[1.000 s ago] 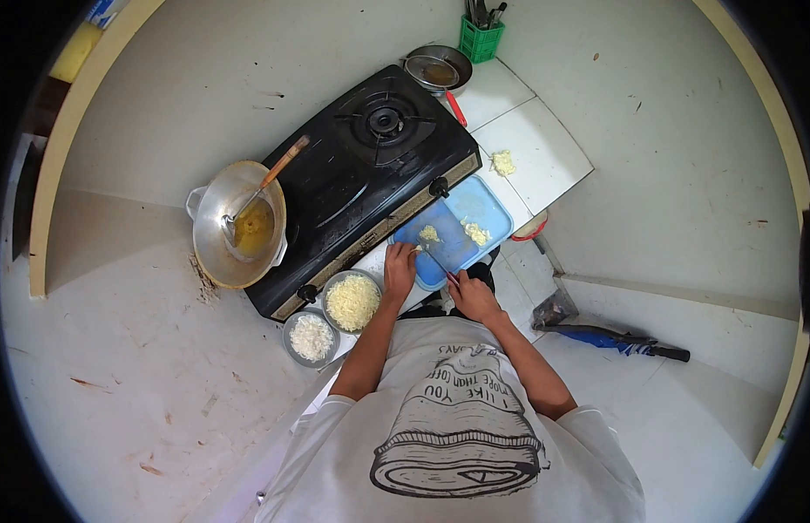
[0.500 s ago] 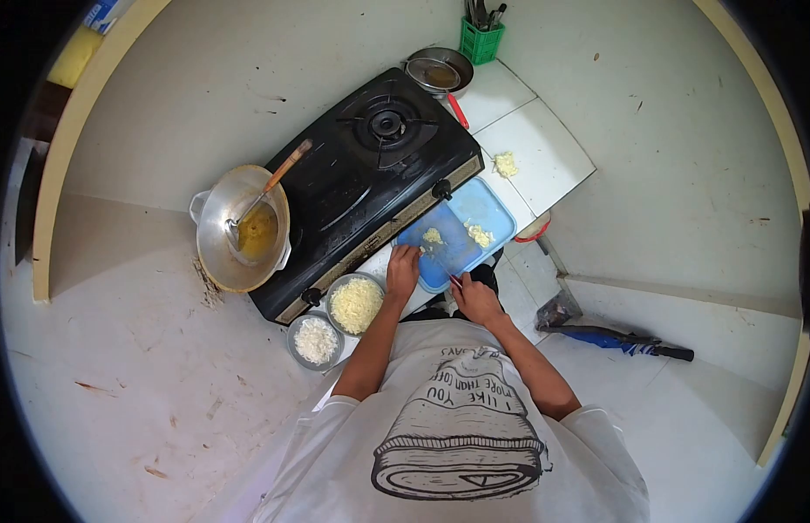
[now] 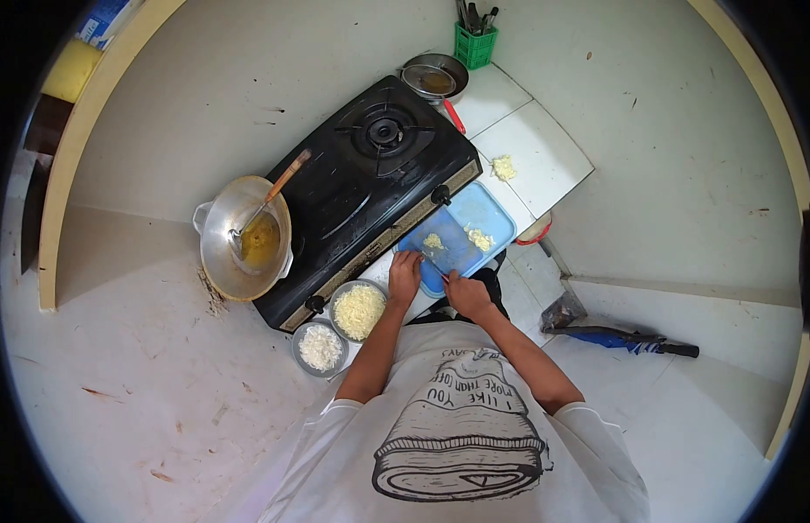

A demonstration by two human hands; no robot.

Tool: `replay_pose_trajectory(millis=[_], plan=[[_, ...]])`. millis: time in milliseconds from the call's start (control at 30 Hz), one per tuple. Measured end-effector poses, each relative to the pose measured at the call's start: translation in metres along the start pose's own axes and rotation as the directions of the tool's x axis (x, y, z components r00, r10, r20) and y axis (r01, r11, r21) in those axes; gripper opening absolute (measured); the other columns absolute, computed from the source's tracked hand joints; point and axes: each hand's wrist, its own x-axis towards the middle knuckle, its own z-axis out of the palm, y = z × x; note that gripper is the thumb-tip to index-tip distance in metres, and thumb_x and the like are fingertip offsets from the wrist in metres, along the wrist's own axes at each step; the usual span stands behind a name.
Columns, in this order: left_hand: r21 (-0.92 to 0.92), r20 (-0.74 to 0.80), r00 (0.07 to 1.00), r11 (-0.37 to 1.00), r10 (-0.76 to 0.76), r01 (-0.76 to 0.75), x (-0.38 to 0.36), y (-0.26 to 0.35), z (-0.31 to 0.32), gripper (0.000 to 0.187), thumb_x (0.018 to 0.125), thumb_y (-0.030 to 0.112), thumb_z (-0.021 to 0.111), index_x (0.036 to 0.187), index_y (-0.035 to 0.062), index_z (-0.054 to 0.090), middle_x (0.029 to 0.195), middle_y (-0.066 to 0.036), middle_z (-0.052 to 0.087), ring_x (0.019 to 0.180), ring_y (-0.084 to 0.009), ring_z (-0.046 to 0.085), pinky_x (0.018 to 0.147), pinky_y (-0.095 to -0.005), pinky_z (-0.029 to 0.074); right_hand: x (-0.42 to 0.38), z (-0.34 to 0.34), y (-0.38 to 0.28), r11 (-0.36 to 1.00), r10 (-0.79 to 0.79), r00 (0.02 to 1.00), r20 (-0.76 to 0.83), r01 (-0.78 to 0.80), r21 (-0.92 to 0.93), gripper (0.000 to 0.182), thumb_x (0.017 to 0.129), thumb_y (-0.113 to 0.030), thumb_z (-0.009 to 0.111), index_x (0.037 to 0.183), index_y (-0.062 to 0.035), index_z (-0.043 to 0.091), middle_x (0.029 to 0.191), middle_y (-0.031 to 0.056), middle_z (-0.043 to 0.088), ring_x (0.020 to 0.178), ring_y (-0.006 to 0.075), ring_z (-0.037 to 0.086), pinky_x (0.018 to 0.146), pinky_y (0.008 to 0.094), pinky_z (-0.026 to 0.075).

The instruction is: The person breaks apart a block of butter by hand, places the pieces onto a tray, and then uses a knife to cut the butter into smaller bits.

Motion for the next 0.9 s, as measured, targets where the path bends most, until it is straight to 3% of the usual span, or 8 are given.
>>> replay_pose_trajectory(millis=[300,500,900], plan=[[-0.116,-0.021,0.995,0.989,-0.093,0.090,-0.002,-0.006,0.006,0.008,0.086,-0.001,0.066,0.093,0.0000,0.070,0.090,-0.015,0.068,0.086,-0.0355,0.062,0.078,-0.0432,0.051,-0.011,-0.017,0.006,0.999,0.023,0.991,0.135,-0.018,-0.040,0.033,0.100,-0.030,0.053,0.097,0.0028,0.056,0.073,0.0212,0.070,0.069,0.0378,0.072,0.061,0.0481,0.059],[-0.138,-0.062,0.995,0.988,-0.081,0.072,-0.005,-0.006,0.008,0.010,0.086,-0.001,0.066,0.095,-0.0008,0.072,0.089,-0.015,0.067,0.083,-0.0334,0.062,0.077,-0.0421,0.051,0.004,0.005,0.005,1.000,-0.002,0.999,0.036,0.003,-0.015,0.034,0.101,-0.031,0.051,0.098,0.0026,0.054,0.069,0.0229,0.068,0.065,0.0413,0.070,0.059,0.0510,0.057],[-0.112,-0.065,0.993,0.989,-0.100,0.093,-0.008,-0.009,0.012,0.011,0.086,-0.001,0.065,0.095,-0.0016,0.072,0.089,-0.016,0.066,0.084,-0.0350,0.060,0.078,-0.0431,0.049,-0.015,-0.008,0.008,1.000,0.006,0.998,0.061,-0.007,0.019,0.033,0.099,-0.029,0.054,0.100,0.0038,0.056,0.072,0.0233,0.068,0.066,0.0402,0.071,0.061,0.0506,0.058]])
